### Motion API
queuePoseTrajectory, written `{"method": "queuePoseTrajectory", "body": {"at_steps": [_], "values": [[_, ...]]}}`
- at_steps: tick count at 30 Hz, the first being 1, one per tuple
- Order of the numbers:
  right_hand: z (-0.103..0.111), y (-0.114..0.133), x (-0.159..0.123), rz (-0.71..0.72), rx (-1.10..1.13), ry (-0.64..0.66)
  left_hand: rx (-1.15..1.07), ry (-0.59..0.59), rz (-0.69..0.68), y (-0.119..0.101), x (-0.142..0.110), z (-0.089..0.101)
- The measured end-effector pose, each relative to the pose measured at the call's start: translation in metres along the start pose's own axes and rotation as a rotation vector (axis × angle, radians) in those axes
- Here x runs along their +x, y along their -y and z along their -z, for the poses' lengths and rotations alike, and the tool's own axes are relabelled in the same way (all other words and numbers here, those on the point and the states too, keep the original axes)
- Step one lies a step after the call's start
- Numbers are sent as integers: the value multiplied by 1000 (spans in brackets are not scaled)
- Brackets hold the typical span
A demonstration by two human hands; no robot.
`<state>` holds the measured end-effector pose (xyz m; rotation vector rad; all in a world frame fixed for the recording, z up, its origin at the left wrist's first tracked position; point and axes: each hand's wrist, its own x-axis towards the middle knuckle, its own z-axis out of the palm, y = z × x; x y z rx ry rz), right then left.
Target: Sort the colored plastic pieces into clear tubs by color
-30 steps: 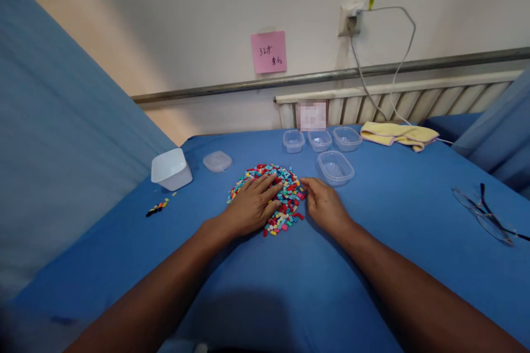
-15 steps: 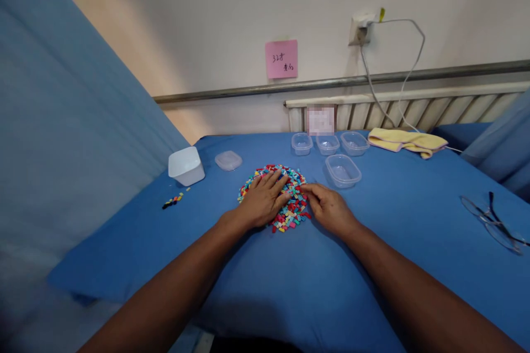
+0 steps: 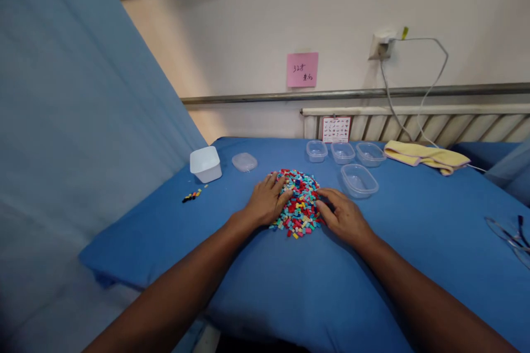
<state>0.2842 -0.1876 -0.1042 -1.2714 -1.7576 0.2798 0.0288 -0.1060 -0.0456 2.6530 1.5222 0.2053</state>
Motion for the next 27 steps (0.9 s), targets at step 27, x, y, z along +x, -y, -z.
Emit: {"method": "queuePoseTrajectory", "body": {"at_steps": [27], "values": [[-3,59,15,-323,256,149,-1015,113,-44,-37,-30,29]]}}
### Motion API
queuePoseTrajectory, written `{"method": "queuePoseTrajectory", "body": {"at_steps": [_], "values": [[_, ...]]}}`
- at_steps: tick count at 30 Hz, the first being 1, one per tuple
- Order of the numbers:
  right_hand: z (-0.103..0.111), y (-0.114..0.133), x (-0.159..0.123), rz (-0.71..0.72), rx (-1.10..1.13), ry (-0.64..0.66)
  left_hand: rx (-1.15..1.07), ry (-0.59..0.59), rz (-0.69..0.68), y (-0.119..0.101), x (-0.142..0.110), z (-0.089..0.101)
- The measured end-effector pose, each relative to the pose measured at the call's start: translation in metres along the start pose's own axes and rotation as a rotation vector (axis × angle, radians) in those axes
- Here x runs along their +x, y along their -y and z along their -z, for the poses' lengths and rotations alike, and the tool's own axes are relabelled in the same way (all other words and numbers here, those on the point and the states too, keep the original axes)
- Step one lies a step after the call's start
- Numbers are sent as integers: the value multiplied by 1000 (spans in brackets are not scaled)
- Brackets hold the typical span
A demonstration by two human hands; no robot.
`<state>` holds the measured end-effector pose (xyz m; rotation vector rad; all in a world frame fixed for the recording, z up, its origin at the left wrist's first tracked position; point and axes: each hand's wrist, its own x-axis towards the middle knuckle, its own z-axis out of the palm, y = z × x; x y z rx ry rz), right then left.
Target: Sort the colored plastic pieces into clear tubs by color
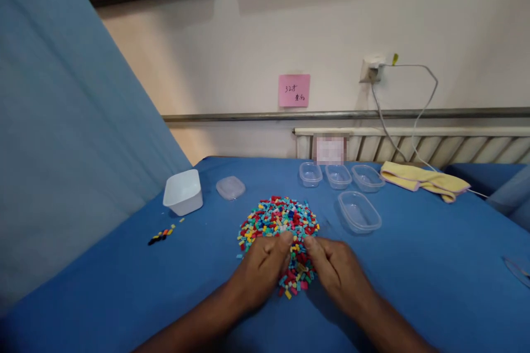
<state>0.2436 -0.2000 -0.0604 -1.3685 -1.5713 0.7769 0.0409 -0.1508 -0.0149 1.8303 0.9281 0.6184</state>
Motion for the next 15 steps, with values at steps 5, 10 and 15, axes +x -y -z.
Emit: {"method": "queuePoseTrajectory", "body": {"at_steps": [5,10,15], "values": [[-3,14,-9,-207,240,181,-487,184,352,-2,-9,5],[-2,19,-7,-358,319,330,-518,235,472,-3,-6,8],[1,17,-7,-431,400,356,-488,302,460,-4,-8,8]]}}
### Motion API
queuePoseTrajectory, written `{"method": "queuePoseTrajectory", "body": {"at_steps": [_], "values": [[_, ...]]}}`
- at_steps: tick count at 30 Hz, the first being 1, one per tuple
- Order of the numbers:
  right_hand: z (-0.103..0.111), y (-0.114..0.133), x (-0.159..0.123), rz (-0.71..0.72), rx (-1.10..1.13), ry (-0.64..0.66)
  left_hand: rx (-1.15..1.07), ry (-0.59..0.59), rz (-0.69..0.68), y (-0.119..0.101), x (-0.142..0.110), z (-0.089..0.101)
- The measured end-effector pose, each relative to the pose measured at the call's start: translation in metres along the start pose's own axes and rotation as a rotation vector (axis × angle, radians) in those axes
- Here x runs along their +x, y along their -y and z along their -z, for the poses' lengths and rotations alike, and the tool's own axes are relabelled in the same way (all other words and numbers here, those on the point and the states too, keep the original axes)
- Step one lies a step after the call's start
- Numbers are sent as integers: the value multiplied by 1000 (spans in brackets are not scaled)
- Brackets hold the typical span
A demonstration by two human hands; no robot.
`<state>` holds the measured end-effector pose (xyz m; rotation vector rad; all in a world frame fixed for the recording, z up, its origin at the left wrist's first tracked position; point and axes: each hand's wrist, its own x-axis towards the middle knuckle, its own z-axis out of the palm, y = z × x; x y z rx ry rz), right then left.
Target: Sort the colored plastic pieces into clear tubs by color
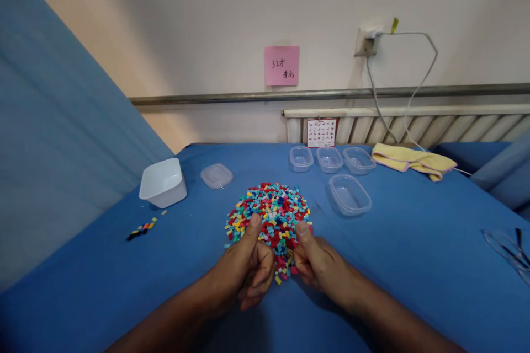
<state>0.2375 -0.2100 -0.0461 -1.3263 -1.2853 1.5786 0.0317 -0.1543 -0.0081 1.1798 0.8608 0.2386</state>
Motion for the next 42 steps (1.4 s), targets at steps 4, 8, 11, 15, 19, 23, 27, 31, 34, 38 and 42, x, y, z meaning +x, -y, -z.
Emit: {"method": "queuePoseTrajectory", "body": {"at_steps": [4,8,11,15,19,23,27,31,34,38,42], "values": [[5,3,-1,-64,138,93,78,104,-15,3,-4,3],[7,3,-2,-85,310,282,114,245,-29,8,-6,4],[3,0,-3,-90,371,447,130,341,-38,11,-5,3],[-2,-5,-7,-64,348,455,132,433,-61,14,-3,3],[-1,-9,-9,-46,298,438,65,601,-103,22,2,3],[1,-8,-8,-45,365,442,-36,626,-131,27,7,3],[4,-2,-5,-61,471,452,-189,570,-132,25,10,7],[8,-1,-6,-76,550,463,-278,555,-103,24,14,10],[9,-1,-7,-84,564,459,-298,565,-84,25,16,10],[9,1,-7,-88,543,466,-254,548,-87,23,16,8],[9,2,-5,-79,508,482,-220,544,-83,24,13,5]]}}
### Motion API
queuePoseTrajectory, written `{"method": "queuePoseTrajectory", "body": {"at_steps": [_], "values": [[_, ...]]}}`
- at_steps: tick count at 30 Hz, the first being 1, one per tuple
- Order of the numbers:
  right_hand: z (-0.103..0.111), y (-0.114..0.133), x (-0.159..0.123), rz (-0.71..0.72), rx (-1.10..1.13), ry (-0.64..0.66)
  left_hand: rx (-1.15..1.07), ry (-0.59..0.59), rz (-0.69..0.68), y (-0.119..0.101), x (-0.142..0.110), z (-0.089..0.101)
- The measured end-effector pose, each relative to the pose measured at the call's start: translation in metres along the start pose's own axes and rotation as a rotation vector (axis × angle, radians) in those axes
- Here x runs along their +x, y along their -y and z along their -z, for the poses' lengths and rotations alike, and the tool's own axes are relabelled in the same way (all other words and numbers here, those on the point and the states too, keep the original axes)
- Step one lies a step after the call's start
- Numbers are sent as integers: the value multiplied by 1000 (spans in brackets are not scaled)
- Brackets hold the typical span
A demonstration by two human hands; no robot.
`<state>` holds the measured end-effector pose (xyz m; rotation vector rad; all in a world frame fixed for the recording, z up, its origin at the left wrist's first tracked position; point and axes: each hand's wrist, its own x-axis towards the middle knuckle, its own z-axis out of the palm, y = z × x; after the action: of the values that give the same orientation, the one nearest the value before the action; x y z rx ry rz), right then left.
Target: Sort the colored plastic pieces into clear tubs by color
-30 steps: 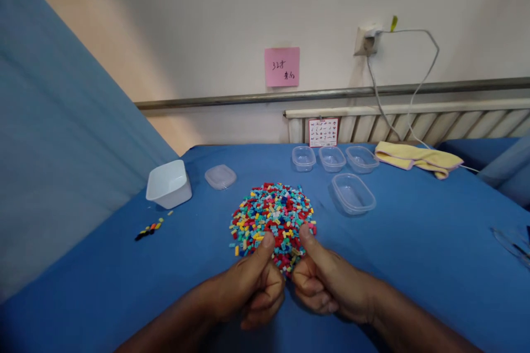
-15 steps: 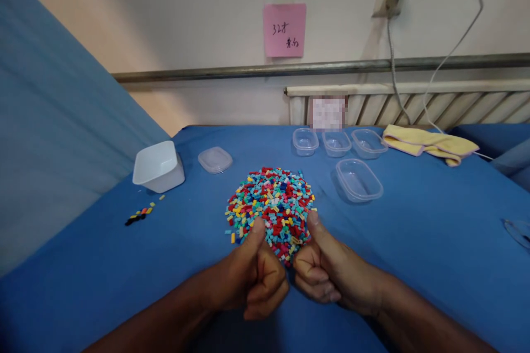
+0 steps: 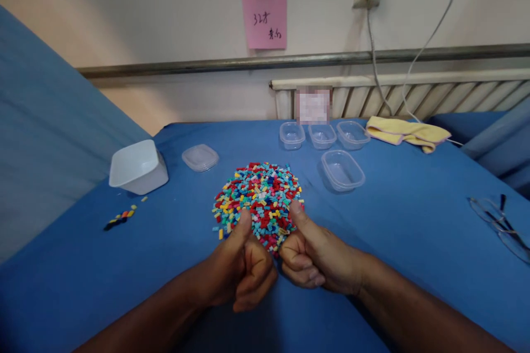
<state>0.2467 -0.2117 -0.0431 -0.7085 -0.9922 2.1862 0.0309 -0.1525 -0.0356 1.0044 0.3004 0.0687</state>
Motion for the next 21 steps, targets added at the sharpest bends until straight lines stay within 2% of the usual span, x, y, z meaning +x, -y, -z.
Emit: {"method": "queuePoseTrajectory", "body": {"at_steps": [9,11,14,17,21], "values": [[1,-1,-1,-12,-59,-29,125,24,-22,-3,-1,-3],[2,-1,-2,-10,-60,-38,231,53,14,-5,-2,-4],[6,-1,-2,45,-102,-77,303,117,139,-2,-4,-6],[15,1,0,245,-275,-256,263,167,207,6,-4,-10],[30,4,2,486,-651,-659,294,183,165,12,-3,-18]]}}
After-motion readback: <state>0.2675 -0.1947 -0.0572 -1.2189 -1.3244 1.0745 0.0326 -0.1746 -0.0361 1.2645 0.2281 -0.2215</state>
